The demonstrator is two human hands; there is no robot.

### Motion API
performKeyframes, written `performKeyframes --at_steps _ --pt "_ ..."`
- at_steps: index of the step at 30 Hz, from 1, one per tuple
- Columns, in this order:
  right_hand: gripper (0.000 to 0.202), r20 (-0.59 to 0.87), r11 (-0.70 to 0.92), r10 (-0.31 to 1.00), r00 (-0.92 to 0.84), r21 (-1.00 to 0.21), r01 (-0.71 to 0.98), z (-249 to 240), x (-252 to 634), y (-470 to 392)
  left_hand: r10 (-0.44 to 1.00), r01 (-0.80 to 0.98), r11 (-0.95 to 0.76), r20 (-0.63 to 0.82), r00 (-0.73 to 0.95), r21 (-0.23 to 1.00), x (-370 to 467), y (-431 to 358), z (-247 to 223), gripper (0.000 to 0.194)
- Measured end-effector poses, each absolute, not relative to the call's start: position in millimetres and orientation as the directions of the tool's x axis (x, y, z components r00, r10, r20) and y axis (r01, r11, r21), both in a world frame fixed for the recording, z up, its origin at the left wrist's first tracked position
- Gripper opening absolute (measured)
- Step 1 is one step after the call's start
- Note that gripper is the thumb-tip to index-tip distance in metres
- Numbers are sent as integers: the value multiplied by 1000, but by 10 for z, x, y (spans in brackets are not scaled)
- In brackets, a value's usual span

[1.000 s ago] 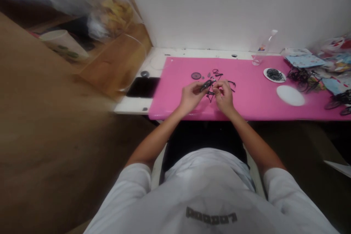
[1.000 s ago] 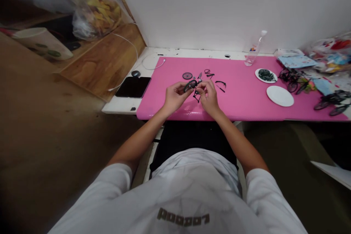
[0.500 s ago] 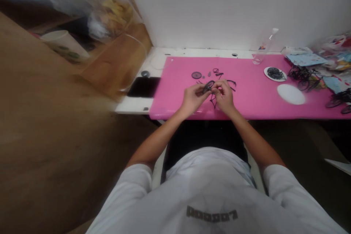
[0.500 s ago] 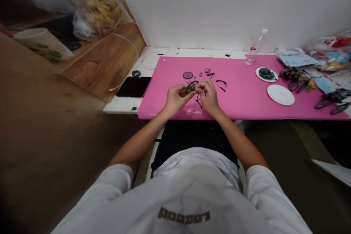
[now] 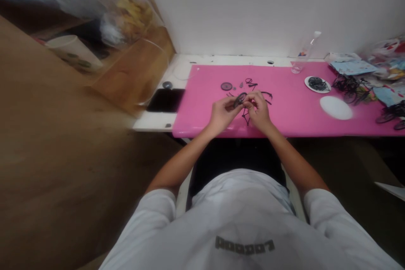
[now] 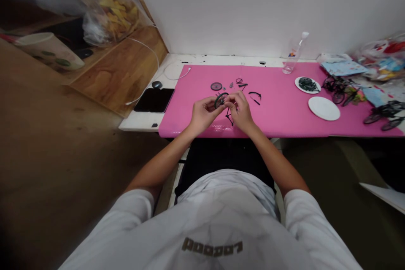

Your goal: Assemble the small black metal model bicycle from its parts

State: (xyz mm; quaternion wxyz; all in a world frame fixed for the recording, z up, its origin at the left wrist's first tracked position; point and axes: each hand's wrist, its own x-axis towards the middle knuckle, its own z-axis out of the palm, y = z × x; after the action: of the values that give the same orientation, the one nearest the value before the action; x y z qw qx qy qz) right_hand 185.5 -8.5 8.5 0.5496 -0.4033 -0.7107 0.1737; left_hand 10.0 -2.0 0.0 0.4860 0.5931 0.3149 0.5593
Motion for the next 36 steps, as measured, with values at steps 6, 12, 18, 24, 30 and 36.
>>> performKeyframes --at_steps 6,12,18,24,30,36 --pt "54 647 615 759 -75 -675 407 83 1850 -81 914 -166 -342 368 168 925 99 -15 -17 46" --pt "50 677 640 733 -69 -651 408 50 1860 -63 915 -145 -355 375 150 924 113 -33 -2 51" --pt "47 708 660 701 -79 -603 449 29 1860 -72 888 -100 -432 442 127 896 105 -38 -14 45" --pt "38 749 673 659 -62 -551 493 -5 1848 -80 873 -27 -478 478 95 878 95 -30 -28 44" --pt "42 757 684 651 -61 -550 479 -17 1847 -61 869 -3 -486 483 107 874 100 -60 -2 42" --pt "40 733 680 677 -58 -595 429 -9 1818 -73 862 11 -499 495 109 867 98 -65 -2 39"
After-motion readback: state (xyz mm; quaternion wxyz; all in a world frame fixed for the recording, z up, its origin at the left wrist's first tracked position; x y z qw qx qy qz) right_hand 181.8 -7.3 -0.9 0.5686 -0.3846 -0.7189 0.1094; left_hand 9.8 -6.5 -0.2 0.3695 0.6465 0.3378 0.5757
